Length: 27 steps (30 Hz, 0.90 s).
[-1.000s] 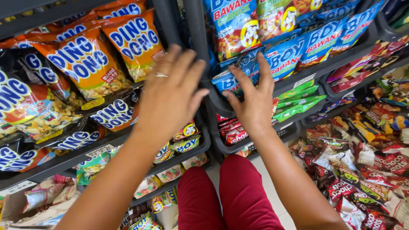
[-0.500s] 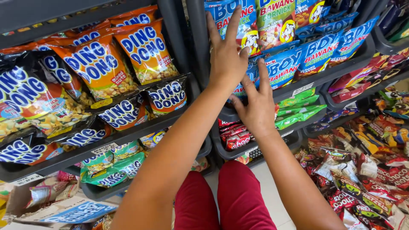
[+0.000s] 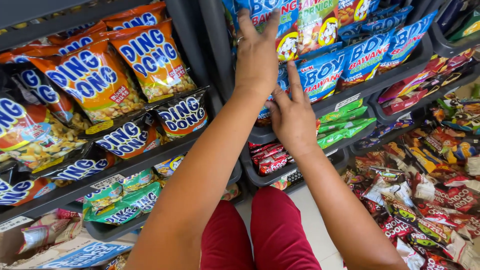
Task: Restocking and organizing snack bags from the floor onto grocery store shelves.
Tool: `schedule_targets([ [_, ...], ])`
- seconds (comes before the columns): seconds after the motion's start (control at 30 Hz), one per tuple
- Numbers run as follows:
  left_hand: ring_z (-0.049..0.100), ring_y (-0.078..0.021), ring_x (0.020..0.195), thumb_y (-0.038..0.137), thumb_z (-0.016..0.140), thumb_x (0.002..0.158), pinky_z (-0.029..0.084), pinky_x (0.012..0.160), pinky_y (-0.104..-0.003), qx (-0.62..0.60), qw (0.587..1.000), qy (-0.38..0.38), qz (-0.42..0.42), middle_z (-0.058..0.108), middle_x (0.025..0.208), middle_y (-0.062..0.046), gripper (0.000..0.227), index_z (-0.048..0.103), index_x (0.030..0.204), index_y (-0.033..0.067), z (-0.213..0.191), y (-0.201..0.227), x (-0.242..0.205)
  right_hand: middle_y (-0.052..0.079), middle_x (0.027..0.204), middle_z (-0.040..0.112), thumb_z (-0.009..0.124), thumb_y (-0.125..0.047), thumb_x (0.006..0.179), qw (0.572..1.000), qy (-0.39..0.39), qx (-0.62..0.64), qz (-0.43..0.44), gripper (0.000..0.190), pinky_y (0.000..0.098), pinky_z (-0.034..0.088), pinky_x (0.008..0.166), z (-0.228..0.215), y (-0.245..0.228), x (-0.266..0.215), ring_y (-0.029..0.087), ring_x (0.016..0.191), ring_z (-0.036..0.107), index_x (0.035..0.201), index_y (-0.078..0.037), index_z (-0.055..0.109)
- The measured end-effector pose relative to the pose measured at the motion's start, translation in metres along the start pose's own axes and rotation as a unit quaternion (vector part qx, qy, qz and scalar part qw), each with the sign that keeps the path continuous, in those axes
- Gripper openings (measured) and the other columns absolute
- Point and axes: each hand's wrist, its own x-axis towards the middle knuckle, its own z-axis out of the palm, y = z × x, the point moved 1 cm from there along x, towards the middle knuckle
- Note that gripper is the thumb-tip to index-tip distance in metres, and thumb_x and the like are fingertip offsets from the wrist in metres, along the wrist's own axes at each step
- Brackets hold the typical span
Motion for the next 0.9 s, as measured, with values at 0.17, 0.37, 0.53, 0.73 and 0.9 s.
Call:
schedule_targets([
  [0.17,0.051,-0.0502,0.13,0.0,0.058,0.091,0.051,0.103,-0.047,0.024,0.998,-0.039,-0.031,0.028,0.154,-0.031,0.059,0.052,0.146,0.0203,-0.005,-0.003,-0.009,0.02,0.166,0.031,0.078,-0.019,0.094,1.0,-0.011,-0.01,0.005,0.049,0.0493,0.052,0.099,-0.002,0.0,-0.004,0.046,0.128,0.057,0.141,-0.016,0.065],
  [0.37,0.055,-0.0499,0.124,0.01,0.069,0.084,0.053,0.1,-0.05,0.009,0.998,-0.043,0.054,0.047,0.137,-0.026,0.061,0.051,0.142,0.0131,-0.04,-0.001,-0.04,0.02,0.167,0.03,0.076,-0.02,0.105,0.995,0.022,0.029,-0.091,0.05,0.0472,0.042,0.129,-0.002,0.036,-0.029,0.047,0.156,0.042,0.149,-0.008,0.058],
  [0.53,0.046,-0.0362,0.144,0.018,0.061,0.103,0.043,0.122,-0.049,0.01,0.943,-0.073,0.325,0.043,0.157,-0.012,0.048,0.053,0.15,0.0179,-0.132,-0.012,-0.114,0.022,0.15,0.041,0.071,-0.017,0.117,0.984,0.091,0.132,-0.073,0.022,0.0429,0.048,0.115,-0.021,0.047,-0.085,0.029,0.131,0.053,0.132,-0.001,0.064],
  [0.73,0.047,-0.0282,0.142,0.021,0.058,0.1,0.035,0.123,-0.047,0.085,0.869,-0.222,0.435,0.055,0.144,-0.005,0.034,0.059,0.133,0.0162,-0.213,-0.091,-0.241,0.01,0.135,0.059,0.079,-0.01,0.103,0.987,-0.087,0.087,-0.103,0.006,0.0422,0.044,0.106,0.002,0.027,-0.16,0.033,0.123,0.052,0.107,-0.009,0.075],
  [0.9,0.06,-0.0263,0.116,0.026,0.065,0.092,0.047,0.102,-0.044,0.129,0.912,-0.331,0.207,0.063,0.112,-0.005,0.018,0.063,0.106,0.0152,-0.248,-0.177,-0.389,0.016,0.139,0.056,0.075,-0.005,0.101,0.951,-0.174,0.234,-0.106,0.027,0.0398,0.047,0.111,0.055,-0.041,-0.215,0.034,0.127,0.056,0.127,-0.007,0.067],
])
